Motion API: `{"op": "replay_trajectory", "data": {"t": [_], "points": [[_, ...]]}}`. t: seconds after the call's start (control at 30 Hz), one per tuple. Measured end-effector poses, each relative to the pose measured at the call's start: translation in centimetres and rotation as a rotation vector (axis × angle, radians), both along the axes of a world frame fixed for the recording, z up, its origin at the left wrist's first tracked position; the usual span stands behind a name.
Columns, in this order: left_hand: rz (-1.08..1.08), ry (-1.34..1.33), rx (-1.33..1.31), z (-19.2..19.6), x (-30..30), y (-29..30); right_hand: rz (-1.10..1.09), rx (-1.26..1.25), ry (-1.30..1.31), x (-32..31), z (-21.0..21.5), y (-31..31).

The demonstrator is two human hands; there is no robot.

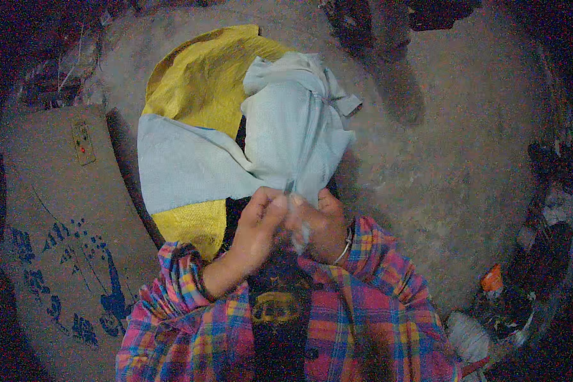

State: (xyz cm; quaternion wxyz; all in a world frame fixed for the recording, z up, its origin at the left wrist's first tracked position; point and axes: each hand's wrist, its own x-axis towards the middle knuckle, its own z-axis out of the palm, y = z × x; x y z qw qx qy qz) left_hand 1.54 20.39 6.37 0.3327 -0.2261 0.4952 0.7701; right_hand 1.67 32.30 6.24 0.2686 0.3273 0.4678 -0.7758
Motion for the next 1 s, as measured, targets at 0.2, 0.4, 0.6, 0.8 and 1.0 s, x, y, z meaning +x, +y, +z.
{"op": "replay_trajectory", "data": {"t": [0.2, 0.4, 0.6, 0.8, 1.0], "points": [[-0.099, 0.034, -0.02, 0.1, 0.0, -0.9, -0.032, -0.126, -0.063, -1.0, 0.6, 0.5], [-0.12, 0.194, -0.071, 0.3, 0.4, -0.3, -0.074, -0.169, 0.091, -0.5, 0.3, 0.3], [-0.138, 0.198, -0.09, -0.2, 0.3, -0.1, -0.073, -0.176, 0.07, -0.1, -0.3, 0.4], [-0.145, 0.21, -0.138, -0.7, -0.1, 0.2, -0.093, -0.122, -0.01, -0.1, 0.0, 0.3], [-0.136, 0.222, -0.124, -0.4, -0.4, 0.3, -0.056, -0.079, -0.016, -0.2, 0.0, 0.2]]}}
